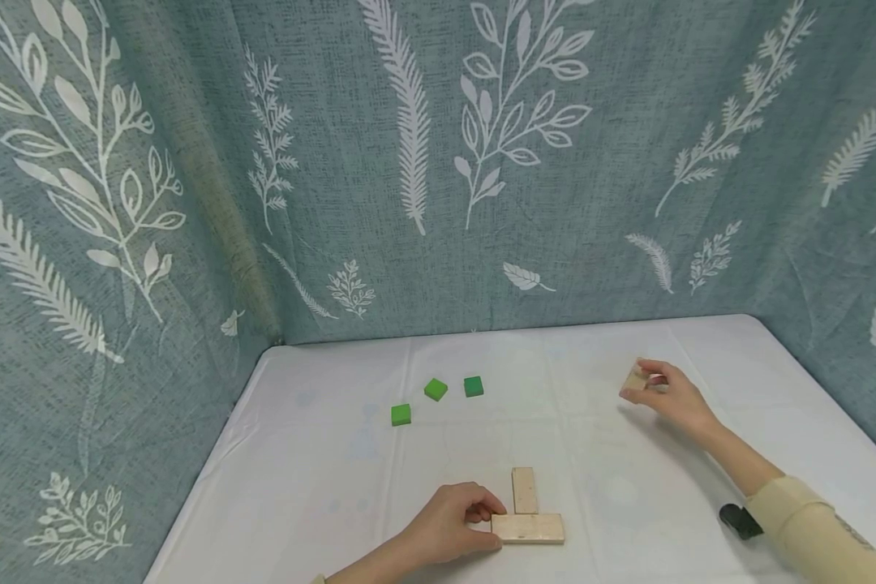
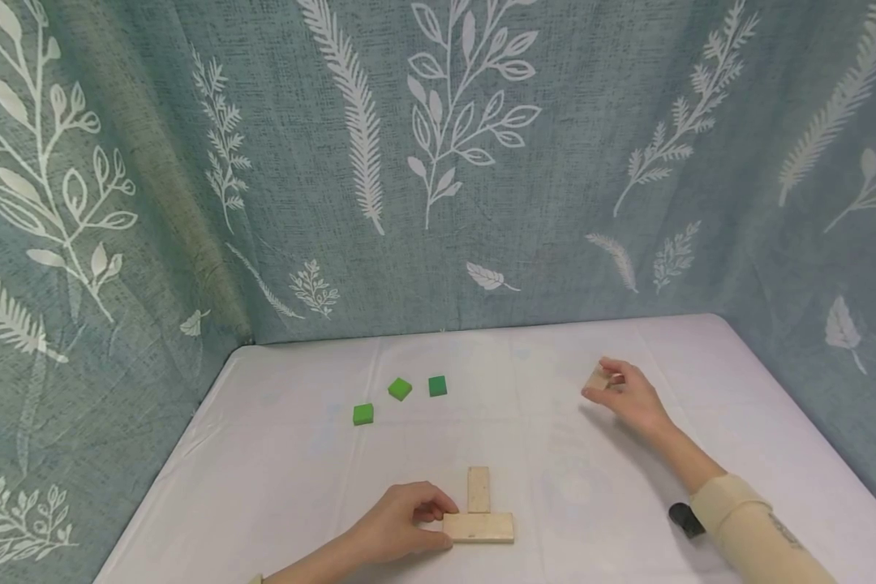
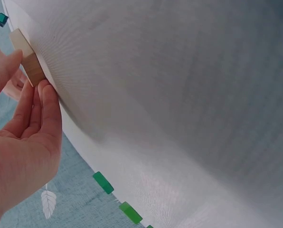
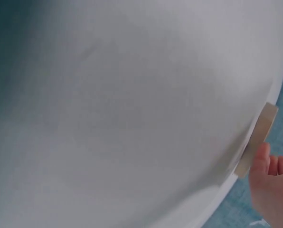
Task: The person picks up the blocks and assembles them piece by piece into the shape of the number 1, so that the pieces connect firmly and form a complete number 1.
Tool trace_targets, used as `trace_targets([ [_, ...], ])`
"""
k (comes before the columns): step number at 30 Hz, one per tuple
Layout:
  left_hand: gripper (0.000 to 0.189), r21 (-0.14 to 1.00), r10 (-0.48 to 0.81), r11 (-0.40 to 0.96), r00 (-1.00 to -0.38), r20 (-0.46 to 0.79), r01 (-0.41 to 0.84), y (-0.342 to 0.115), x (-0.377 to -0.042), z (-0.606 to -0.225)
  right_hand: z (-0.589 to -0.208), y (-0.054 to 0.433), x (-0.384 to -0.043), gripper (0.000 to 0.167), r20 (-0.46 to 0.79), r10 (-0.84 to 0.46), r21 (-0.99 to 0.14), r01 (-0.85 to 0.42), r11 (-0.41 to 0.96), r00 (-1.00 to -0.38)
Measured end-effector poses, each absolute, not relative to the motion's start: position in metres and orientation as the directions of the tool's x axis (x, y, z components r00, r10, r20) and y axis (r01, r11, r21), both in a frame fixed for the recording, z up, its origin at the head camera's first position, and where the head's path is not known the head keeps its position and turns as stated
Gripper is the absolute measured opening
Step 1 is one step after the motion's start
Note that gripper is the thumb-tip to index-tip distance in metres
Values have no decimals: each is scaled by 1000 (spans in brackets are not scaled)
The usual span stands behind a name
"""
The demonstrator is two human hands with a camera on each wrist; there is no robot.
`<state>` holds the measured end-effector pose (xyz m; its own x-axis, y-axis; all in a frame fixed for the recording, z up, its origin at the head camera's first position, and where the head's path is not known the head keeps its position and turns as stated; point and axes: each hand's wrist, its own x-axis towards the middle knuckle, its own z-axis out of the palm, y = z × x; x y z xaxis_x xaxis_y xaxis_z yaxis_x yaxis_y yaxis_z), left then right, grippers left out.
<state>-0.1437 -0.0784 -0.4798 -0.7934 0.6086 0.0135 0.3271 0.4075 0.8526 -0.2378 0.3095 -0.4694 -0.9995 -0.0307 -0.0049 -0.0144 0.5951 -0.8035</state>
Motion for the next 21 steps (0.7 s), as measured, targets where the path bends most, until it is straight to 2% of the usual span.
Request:
trace_targets([
  [10, 24, 853, 605, 412, -796, 6, 319, -79, -144, -481, -470, 315, -248, 87, -11, 6, -759, 12, 651, -1000],
  [21, 25, 854, 604, 415, -797, 0, 314, -79, -144, -481, -474, 322, -255, 99, -62, -27, -721, 26, 693, -998],
])
